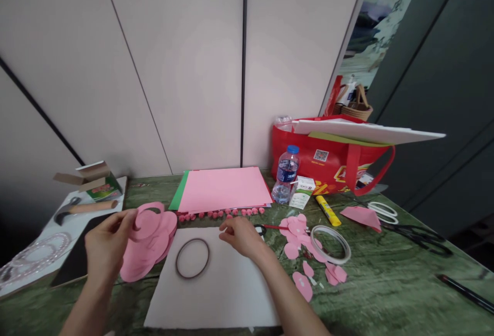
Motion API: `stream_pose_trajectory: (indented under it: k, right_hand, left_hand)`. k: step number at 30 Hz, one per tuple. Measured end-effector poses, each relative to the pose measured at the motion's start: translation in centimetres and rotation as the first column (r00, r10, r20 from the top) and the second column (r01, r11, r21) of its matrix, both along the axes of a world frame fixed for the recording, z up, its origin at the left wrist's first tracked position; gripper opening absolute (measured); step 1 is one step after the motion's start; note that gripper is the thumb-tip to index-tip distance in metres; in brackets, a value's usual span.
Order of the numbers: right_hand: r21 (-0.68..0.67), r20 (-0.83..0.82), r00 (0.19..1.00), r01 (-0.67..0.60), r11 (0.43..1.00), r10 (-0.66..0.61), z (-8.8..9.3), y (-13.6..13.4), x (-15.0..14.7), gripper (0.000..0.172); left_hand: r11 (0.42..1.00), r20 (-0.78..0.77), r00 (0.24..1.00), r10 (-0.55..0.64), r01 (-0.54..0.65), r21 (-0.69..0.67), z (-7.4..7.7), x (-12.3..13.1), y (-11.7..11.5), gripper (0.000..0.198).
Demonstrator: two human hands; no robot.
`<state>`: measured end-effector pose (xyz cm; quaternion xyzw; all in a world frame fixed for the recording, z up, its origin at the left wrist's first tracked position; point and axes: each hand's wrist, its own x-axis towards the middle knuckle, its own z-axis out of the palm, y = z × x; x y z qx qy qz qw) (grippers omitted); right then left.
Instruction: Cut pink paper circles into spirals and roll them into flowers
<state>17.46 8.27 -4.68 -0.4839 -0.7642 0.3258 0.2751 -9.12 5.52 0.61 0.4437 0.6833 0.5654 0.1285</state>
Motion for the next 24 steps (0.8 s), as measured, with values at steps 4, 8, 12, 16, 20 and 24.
stream_pose_trajectory:
  k: [4, 8, 12, 16, 20, 24]
  right_hand:
    - [-0.153, -0.275, 0.961, -0.058, 0.987, 0.014, 0.9, -0.3, -0.5, 0.018]
    - [-0.298, -0.656, 0.755, -0.245, 0.922, -0.012, 2.5, -1.2, -1.5, 0.034]
    - [-0.294, -0.767, 0.640, -0.299, 0.908, -0.038, 2.8, -1.6, -2.5, 0.037]
    - [-0.308, -0.750, 0.647, -0.155, 0.939, -0.139, 2.1, -1.4, -2.8, 0.031]
    - [-0.311, -0.724, 0.675, -0.138, 0.940, -0.141, 1.9, -1.3, -2.7, 0.031]
    - [-0.337, -0.681, 0.723, -0.165, 0.927, -0.119, 2.1, -1.6, -2.7, 0.032]
  left_hand:
    - [0.958, 0.512, 0.810, -0.287, 0.259, 0.127, 1.1, 2.2, -0.1, 0.026]
    - [0.874, 0.632, 0.643, -0.434, 0.472, 0.120, 1.1, 5.3, -0.5, 0.026]
    - [0.821, 0.602, 0.628, -0.493, 0.565, 0.082, 0.0, 7.2, -0.8, 0.023]
    - [0.778, 0.568, 0.624, -0.537, 0.627, 0.047, -0.4, 7.7, -0.9, 0.024]
    - [0.759, 0.585, 0.615, -0.528, 0.652, -0.001, -0.4, 7.7, -0.9, 0.033]
    - [0.787, 0.620, 0.627, -0.472, 0.617, -0.025, -0.8, 7.4, -0.6, 0.035]
